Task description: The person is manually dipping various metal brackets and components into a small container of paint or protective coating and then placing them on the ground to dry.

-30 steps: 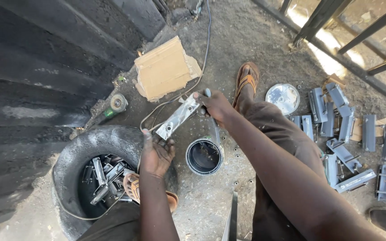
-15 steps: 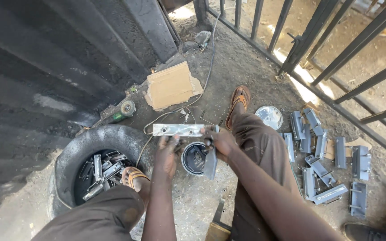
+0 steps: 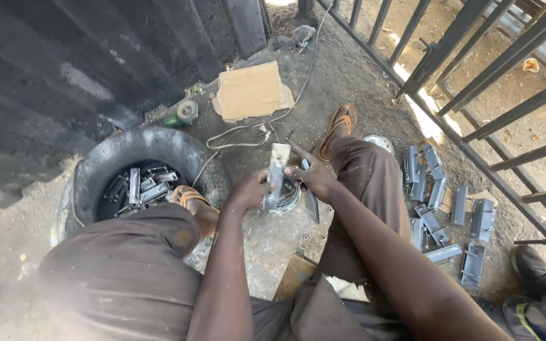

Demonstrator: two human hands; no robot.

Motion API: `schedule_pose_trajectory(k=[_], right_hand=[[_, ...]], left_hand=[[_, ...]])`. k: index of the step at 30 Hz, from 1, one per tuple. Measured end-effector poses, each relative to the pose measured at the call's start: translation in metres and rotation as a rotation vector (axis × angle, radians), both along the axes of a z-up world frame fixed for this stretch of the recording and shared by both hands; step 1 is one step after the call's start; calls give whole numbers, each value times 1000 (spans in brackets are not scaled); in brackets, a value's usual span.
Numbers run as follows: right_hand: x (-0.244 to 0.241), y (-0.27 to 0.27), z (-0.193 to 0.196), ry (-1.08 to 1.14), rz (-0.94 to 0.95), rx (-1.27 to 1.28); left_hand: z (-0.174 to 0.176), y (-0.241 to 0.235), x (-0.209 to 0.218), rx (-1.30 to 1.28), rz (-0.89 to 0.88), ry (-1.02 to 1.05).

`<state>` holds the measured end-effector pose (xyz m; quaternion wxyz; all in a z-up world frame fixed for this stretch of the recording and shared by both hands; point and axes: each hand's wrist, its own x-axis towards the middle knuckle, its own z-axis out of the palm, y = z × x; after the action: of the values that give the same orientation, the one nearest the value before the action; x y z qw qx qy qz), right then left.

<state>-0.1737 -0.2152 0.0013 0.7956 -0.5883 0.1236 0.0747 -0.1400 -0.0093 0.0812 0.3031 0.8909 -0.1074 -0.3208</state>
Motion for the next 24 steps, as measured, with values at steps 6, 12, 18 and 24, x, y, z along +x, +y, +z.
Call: schedule_pose_trajectory(k=[6, 12, 18, 24], right_hand=[[-7, 10, 2, 48, -94, 279], [-6, -3, -3, 130, -277, 497], [-10, -8, -7, 155, -266, 569], [-8, -7, -11, 177, -235, 611]], left_hand=[[-1, 9, -22, -217, 159, 46], [-11, 2, -31, -180, 140, 41], [-2, -20, -43, -323, 211, 49], [-10, -24, -41, -304, 254, 33]])
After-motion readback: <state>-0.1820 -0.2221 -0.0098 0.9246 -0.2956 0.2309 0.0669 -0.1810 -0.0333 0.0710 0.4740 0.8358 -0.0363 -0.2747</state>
